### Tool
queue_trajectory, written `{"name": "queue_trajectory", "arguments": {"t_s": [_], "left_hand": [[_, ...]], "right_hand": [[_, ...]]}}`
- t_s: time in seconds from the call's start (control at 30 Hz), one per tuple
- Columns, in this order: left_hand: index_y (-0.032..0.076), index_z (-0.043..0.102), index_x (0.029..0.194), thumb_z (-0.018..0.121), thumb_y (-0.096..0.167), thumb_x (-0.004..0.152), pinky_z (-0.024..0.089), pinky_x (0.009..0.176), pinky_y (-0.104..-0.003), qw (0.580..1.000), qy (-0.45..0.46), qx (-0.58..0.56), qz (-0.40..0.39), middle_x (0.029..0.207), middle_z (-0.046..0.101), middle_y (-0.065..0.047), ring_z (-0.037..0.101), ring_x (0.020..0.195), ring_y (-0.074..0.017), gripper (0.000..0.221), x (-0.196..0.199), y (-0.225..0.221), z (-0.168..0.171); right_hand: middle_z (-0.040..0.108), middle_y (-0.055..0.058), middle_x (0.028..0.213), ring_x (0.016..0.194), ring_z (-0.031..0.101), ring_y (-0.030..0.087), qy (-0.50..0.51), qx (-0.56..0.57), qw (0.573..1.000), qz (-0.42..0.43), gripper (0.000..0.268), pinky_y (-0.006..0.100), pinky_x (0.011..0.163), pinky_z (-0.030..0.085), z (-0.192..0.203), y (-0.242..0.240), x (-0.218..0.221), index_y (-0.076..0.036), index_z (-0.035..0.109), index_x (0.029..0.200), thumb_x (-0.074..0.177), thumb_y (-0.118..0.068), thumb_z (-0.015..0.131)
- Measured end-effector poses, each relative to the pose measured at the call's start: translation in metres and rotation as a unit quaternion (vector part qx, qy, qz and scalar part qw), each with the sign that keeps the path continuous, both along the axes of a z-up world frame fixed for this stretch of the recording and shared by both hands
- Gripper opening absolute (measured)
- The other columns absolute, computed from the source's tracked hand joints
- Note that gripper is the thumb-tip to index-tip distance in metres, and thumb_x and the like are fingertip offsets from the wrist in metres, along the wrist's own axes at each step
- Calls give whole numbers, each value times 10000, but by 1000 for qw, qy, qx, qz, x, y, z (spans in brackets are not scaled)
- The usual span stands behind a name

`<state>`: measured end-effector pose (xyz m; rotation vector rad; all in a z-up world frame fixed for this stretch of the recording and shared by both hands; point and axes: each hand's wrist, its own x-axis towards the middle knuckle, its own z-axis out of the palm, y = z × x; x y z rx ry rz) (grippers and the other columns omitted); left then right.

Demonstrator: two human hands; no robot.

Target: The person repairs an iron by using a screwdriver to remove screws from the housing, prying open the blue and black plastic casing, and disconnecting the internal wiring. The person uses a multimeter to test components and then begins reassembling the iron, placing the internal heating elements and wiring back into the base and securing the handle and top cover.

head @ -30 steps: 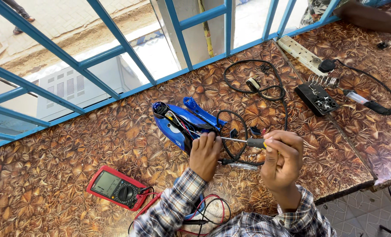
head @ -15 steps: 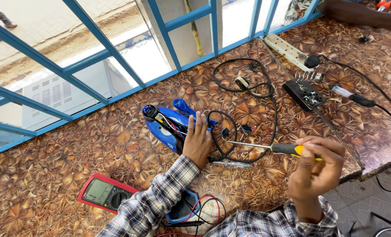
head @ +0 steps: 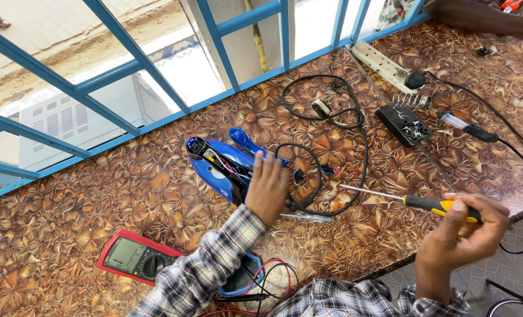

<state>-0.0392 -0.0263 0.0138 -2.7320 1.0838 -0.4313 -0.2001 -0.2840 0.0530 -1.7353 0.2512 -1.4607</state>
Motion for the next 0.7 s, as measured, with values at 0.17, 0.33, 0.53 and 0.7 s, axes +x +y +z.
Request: {"name": "queue_trajectory", "arguments": {"t_s": [0.17,0.33,0.53,0.7], "left_hand": [[-28,643,1184,639,91,946,489,1076,-469,949,128,-194,-214,1184,655,-193,570,1162,-337,266,-54,-36,-3],[42,635,1155,654,126,942,519,921,-389,961,128,-123,-213,1126,652,-129,576,1014,-241,230,-66,-77,-72],[1,632,1211,700,78,891,527,914,-406,970,123,-142,-156,1206,631,-181,570,1046,-264,336,-54,-97,-106],[-4,619,1294,690,106,893,535,997,-442,972,131,-135,-141,1284,610,-205,574,1135,-287,422,-59,-96,-96]], "right_hand": [[494,271,1217,1083,564,375,28,-9,998,-62,122,460,969,560,-2,1,-4,130,487,1196,1151,134,600],[500,270,1188,1108,536,391,76,-86,988,-102,146,485,955,490,-30,-8,-10,167,565,1150,1088,192,694],[476,293,1140,1089,509,438,101,-159,977,-102,138,584,1002,472,-58,-5,-12,178,591,1106,1046,239,699],[489,290,1214,1127,513,407,139,-151,976,-71,197,498,970,523,-93,-7,-14,173,586,1117,1006,243,734]]}}
